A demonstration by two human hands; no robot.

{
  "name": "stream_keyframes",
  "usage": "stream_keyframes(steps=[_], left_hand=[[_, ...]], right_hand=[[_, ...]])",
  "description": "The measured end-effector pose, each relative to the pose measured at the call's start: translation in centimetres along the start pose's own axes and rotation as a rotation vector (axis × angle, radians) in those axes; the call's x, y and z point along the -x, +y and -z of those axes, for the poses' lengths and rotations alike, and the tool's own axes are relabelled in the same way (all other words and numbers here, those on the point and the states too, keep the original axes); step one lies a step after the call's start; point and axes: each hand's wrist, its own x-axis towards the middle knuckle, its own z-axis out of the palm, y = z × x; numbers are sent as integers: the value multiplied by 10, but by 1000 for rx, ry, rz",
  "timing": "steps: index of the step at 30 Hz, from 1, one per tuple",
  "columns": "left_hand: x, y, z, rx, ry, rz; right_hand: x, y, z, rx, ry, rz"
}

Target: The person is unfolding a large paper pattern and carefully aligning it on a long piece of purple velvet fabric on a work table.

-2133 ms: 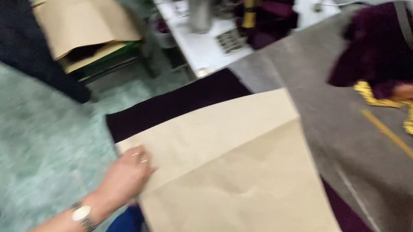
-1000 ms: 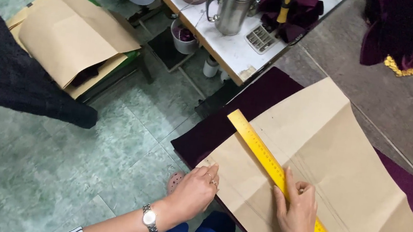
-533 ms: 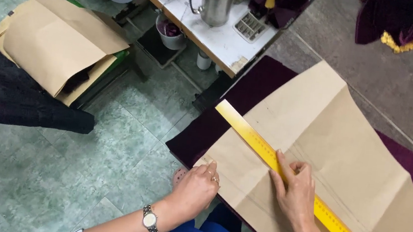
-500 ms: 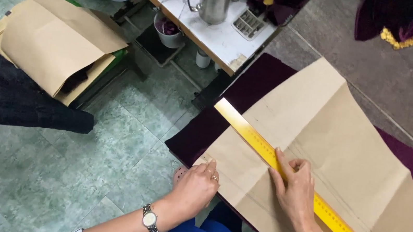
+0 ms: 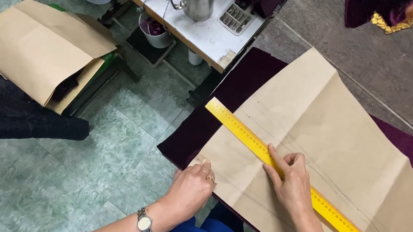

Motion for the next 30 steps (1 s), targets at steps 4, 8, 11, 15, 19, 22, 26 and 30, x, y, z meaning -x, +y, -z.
stream_keyframes(steps=[4,8,11,15,19,22,26,30], left_hand=[[-5,-4,27,22,103,-68],[-10,-14,39,136,158,-171],[-9,-22,37,174,182,-124],[-6,-32,23,211,170,10],[-7,-39,12,143,208,120],[-6,-45,-2,73,243,200],[-9,-56,-15,26,190,295],[-11,-80,-37,105,106,452]], right_hand=[[-1,4,-1,-2,1,5],[-6,26,-11,-37,120,166],[-4,36,-10,-78,234,280],[2,48,2,-145,251,361],[12,63,29,-155,193,242],[14,116,46,-109,253,63],[25,247,86,-65,264,-248],[57,416,126,-25,488,-432]])
